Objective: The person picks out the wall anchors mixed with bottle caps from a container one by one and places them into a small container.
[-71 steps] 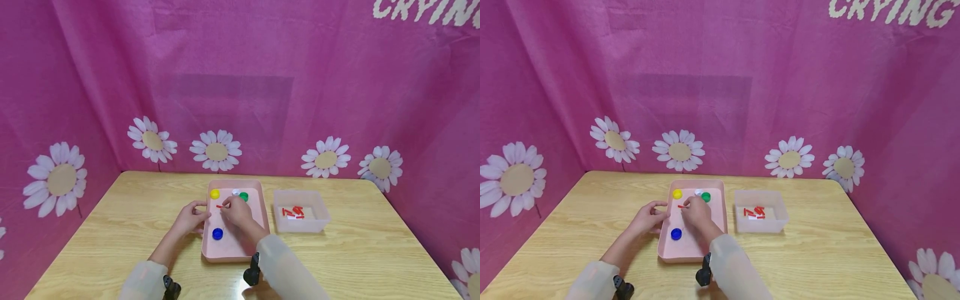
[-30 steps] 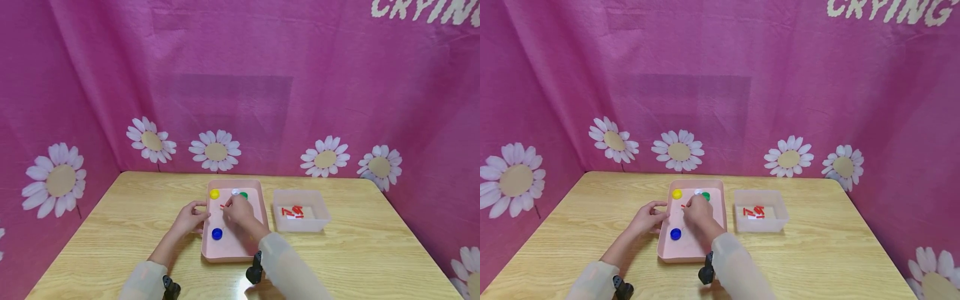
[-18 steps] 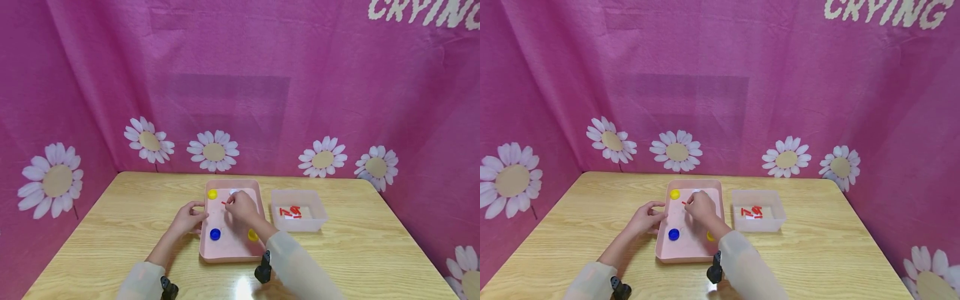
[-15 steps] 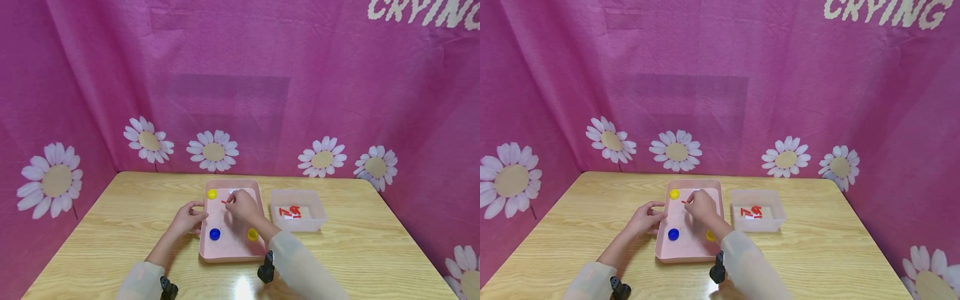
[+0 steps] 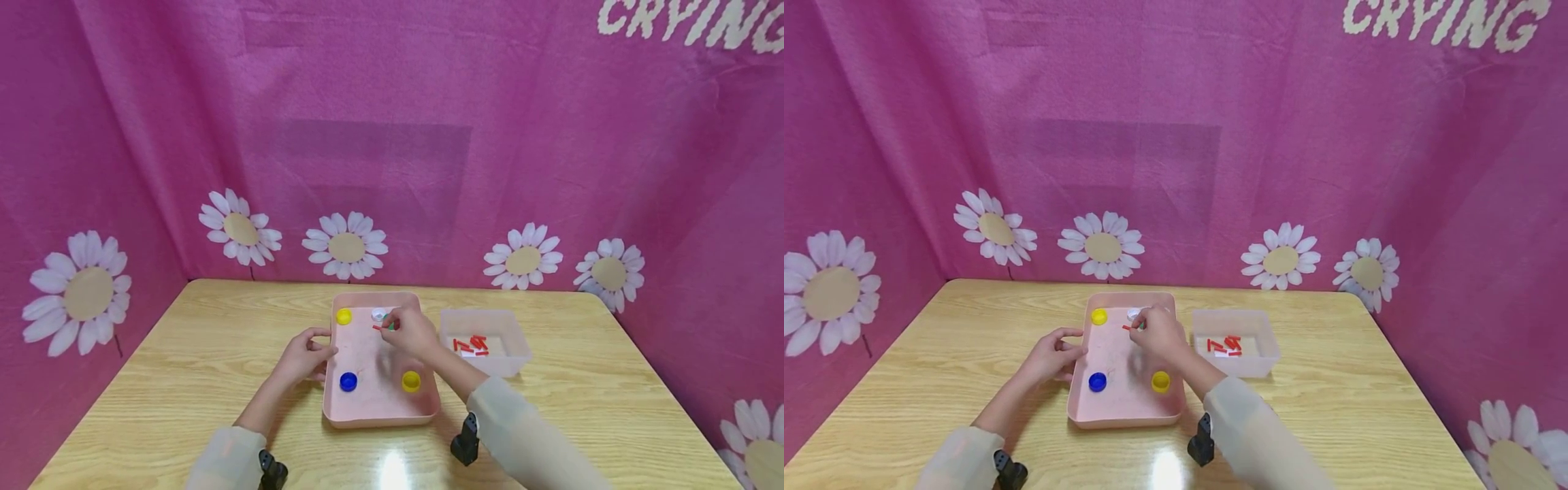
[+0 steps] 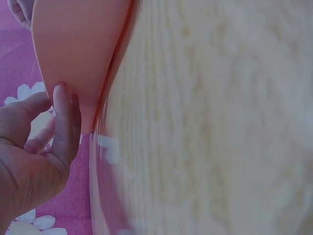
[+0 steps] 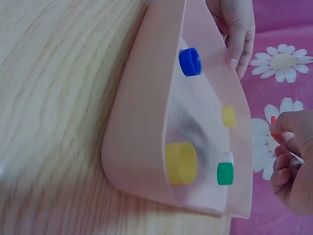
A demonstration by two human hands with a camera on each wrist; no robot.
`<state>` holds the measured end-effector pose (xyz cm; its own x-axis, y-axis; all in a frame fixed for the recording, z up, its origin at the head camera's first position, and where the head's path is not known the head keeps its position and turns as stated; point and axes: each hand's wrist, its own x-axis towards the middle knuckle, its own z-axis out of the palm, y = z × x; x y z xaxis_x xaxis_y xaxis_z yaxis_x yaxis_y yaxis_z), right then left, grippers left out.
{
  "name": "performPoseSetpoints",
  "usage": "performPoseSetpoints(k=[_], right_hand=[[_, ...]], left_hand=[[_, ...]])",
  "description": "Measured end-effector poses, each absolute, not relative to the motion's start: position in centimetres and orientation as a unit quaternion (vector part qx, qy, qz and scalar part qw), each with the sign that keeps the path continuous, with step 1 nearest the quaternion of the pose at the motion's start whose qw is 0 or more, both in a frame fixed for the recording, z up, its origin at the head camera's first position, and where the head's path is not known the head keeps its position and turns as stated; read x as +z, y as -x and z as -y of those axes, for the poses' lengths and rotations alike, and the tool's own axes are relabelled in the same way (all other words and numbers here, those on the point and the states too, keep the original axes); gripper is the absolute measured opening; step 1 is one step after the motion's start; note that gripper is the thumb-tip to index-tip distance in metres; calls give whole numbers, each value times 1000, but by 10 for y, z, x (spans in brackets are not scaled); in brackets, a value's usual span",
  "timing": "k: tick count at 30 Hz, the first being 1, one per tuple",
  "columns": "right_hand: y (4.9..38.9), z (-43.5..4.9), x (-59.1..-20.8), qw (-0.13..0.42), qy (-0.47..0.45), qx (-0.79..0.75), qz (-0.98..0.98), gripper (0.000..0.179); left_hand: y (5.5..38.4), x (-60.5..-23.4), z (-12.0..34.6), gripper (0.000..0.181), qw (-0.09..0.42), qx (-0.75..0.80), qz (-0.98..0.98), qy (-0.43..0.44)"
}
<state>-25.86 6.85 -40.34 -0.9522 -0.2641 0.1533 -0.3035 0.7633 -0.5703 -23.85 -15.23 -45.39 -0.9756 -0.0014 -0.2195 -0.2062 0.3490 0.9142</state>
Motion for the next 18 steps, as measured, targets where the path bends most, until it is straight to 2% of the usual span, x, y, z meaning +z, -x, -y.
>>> performPoseSetpoints(k=[6, 18], right_hand=[[257, -85, -396, 56, -161, 310, 935, 4], [252, -115, -385, 63, -138, 321, 935, 7]], left_hand=[[240, -455, 153, 43, 91, 567, -816, 63], [240, -455, 153, 43, 92, 567, -816, 66]])
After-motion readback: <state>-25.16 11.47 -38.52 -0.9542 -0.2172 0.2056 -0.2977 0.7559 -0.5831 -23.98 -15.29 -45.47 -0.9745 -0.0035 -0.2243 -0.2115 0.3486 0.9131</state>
